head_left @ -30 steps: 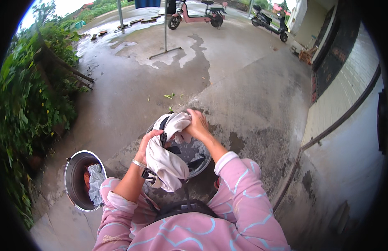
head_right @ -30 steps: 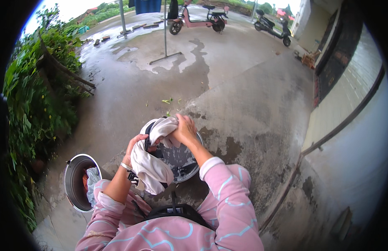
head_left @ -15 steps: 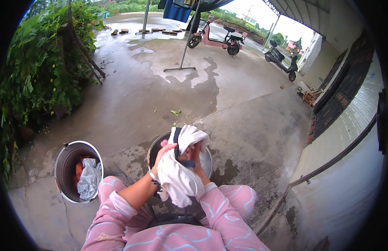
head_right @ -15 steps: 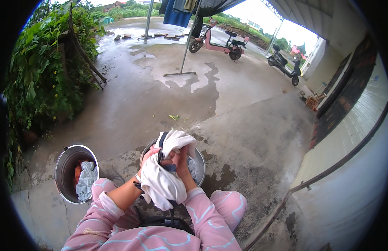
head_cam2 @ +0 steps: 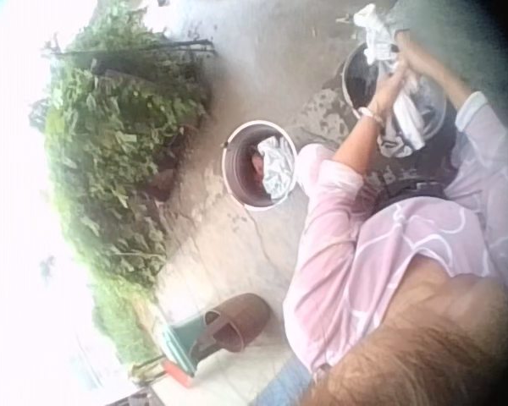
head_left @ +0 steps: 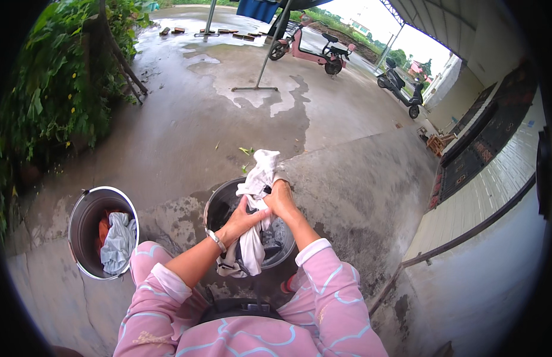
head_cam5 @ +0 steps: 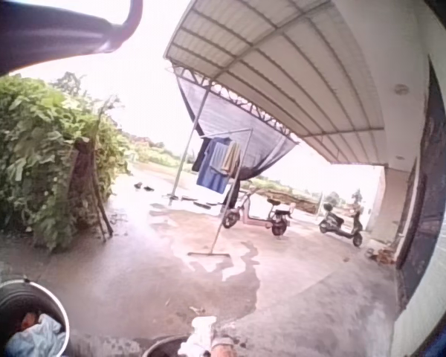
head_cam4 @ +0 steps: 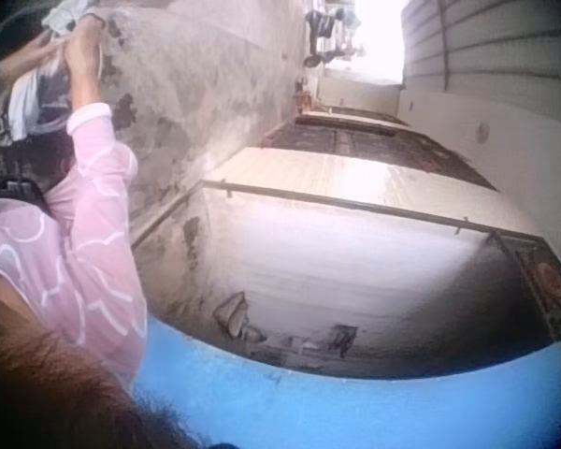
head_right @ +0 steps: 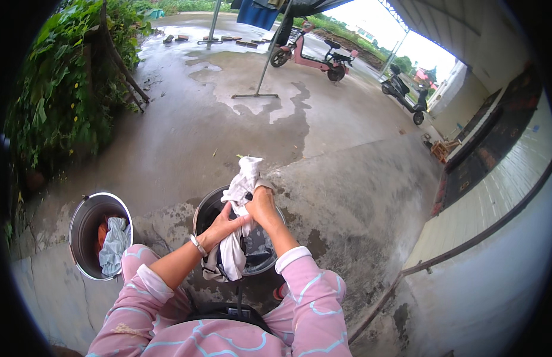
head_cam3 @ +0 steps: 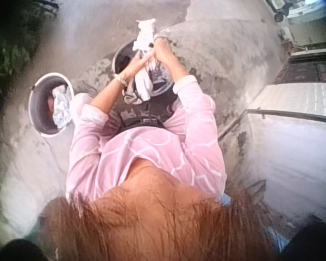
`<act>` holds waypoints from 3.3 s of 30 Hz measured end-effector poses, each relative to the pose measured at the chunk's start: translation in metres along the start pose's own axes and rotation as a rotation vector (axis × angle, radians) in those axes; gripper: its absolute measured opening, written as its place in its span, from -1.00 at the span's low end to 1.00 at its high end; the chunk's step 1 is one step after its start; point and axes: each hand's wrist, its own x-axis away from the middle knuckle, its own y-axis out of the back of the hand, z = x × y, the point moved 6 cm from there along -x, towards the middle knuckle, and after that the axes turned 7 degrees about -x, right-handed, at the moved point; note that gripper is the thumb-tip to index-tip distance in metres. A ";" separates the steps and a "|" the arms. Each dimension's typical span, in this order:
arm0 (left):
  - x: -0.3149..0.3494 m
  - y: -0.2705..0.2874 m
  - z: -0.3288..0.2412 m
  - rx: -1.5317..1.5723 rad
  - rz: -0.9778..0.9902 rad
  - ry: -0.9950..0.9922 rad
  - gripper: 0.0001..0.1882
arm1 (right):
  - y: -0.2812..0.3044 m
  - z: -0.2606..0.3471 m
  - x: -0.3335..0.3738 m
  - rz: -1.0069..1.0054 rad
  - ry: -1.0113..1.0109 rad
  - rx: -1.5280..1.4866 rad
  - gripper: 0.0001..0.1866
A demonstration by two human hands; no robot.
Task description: The person washes several pieces of clothing by hand in a bucket of water, scrubbing and wringing out each item before moving it to another bucket.
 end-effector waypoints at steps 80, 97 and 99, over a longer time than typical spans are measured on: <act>0.011 -0.010 -0.048 1.205 0.499 0.032 -0.44 | -0.112 -0.061 0.091 0.636 -0.163 -1.891 -0.23; 0.020 -0.023 -0.032 0.819 0.415 0.253 -0.49 | -0.002 -0.026 -0.004 0.164 -0.141 -1.574 -0.48; 0.018 -0.019 -0.029 0.646 0.268 0.259 -0.65 | 0.007 -0.020 -0.002 0.139 -0.115 -1.385 -0.61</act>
